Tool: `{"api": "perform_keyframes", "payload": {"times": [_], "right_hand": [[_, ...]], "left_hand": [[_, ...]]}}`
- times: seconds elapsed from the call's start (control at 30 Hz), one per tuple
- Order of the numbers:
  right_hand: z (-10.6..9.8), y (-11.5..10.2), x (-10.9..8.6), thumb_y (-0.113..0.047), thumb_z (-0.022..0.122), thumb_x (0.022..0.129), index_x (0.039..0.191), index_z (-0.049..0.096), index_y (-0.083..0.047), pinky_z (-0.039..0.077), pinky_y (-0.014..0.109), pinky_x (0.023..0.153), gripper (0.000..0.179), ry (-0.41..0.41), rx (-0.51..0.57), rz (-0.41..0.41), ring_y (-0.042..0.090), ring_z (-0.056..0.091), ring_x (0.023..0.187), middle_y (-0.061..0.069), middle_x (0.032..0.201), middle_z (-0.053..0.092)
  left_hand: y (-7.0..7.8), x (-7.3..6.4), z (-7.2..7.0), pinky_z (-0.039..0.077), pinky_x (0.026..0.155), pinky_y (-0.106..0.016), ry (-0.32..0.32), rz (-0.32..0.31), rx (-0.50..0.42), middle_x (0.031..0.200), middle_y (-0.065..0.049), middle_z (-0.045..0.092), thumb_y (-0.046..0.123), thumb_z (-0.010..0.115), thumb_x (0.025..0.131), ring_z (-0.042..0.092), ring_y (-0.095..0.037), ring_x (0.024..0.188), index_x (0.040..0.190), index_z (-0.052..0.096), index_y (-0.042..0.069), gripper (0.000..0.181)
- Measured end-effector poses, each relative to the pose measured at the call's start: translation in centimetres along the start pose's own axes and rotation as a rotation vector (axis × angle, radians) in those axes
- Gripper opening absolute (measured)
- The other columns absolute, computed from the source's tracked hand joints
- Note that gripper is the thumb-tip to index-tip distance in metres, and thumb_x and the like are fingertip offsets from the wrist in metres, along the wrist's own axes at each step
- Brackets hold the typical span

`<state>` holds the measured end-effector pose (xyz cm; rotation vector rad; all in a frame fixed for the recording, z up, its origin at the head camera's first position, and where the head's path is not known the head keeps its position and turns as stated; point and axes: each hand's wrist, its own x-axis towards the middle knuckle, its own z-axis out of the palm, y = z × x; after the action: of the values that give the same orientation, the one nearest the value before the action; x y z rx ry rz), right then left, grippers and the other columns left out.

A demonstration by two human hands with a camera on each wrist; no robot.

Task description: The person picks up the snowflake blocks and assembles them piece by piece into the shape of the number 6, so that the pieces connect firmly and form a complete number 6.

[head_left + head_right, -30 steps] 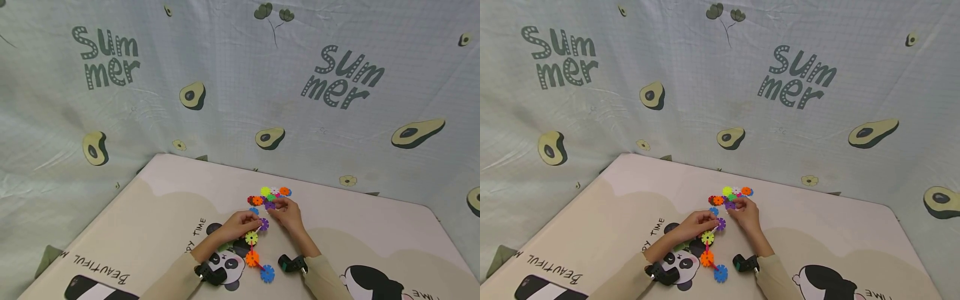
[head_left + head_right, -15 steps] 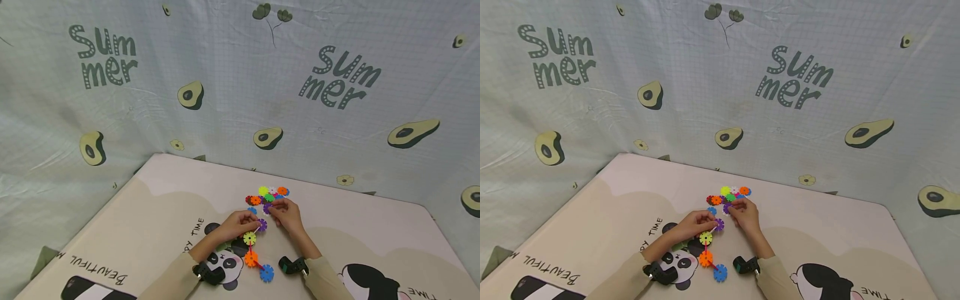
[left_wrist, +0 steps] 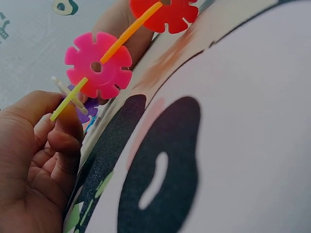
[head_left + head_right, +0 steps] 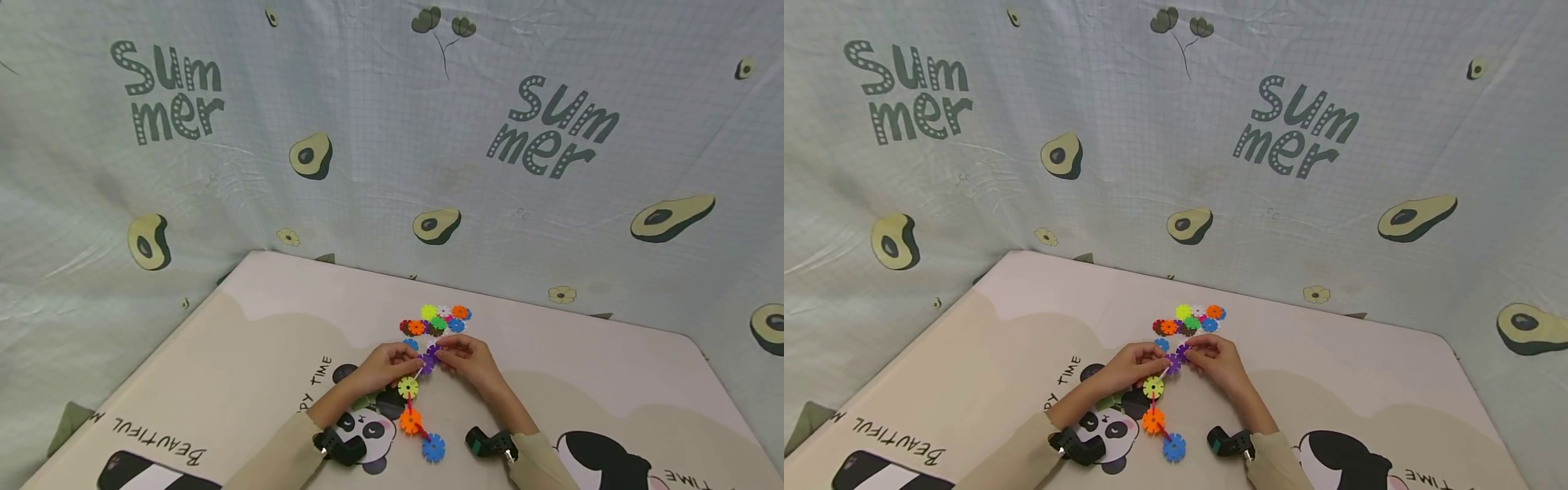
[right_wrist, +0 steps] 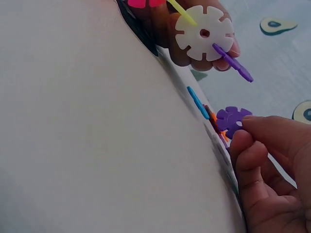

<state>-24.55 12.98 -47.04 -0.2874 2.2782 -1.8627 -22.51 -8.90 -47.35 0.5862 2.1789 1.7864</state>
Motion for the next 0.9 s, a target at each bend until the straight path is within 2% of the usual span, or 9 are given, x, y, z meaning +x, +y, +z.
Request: {"api": "perform_keyframes", "payload": {"times": [0.17, 0.37, 0.53, 0.8, 0.9], "right_hand": [[-0.5, 0.2, -0.4, -0.01, 0.068, 0.091, 0.112, 0.062, 0.008, 0.051, 0.021, 0.064, 0.028, -0.031, 0.049, -0.026, 0.013, 0.061, 0.069, 0.011, 0.092, 0.067], [-1.0, 0.4, -0.3, -0.011, 0.067, 0.092, 0.109, 0.062, 0.005, 0.051, 0.021, 0.063, 0.024, -0.03, 0.114, -0.019, 0.014, 0.06, 0.071, 0.007, 0.089, 0.066], [-1.4, 0.6, -0.4, -0.01, 0.066, 0.092, 0.107, 0.061, 0.004, 0.051, 0.021, 0.064, 0.021, -0.079, 0.132, -0.07, 0.012, 0.06, 0.071, 0.003, 0.089, 0.066], [-1.7, 0.9, -0.5, -0.008, 0.068, 0.091, 0.1, 0.067, -0.008, 0.052, 0.02, 0.068, 0.009, -0.155, 0.153, -0.104, 0.009, 0.061, 0.074, -0.001, 0.09, 0.067], [-1.7, 0.9, -0.5, -0.007, 0.068, 0.091, 0.1, 0.067, -0.007, 0.053, 0.021, 0.071, 0.009, -0.164, 0.158, -0.109, 0.009, 0.062, 0.077, -0.002, 0.092, 0.067]], "left_hand": [[0.0, 0.0, 0.1, 0.04, 0.048, -0.016, 0.012, -0.014, -0.008, 0.077, 0.0, 0.059, 0.014, 0.059, 0.098, 0.044, -0.008, 0.052, 0.101, 0.062, -0.006, 0.021], [0.0, 0.0, -0.1, 0.041, 0.049, -0.017, 0.029, -0.034, -0.023, 0.076, 0.001, 0.06, 0.015, 0.059, 0.098, 0.045, -0.008, 0.052, 0.101, 0.061, -0.006, 0.022], [-0.1, 0.0, -0.1, 0.042, 0.05, -0.016, 0.041, -0.048, -0.023, 0.077, 0.0, 0.06, 0.016, 0.06, 0.097, 0.045, -0.009, 0.053, 0.103, 0.062, -0.006, 0.023], [-0.1, -0.1, -0.1, 0.042, 0.051, -0.016, 0.046, -0.052, -0.029, 0.078, 0.0, 0.061, 0.016, 0.06, 0.097, 0.045, -0.008, 0.053, 0.102, 0.062, -0.006, 0.023], [-0.1, -0.1, -0.1, 0.042, 0.05, -0.016, 0.039, -0.044, -0.027, 0.076, 0.001, 0.06, 0.016, 0.06, 0.097, 0.045, -0.008, 0.052, 0.102, 0.061, -0.007, 0.023]]}}
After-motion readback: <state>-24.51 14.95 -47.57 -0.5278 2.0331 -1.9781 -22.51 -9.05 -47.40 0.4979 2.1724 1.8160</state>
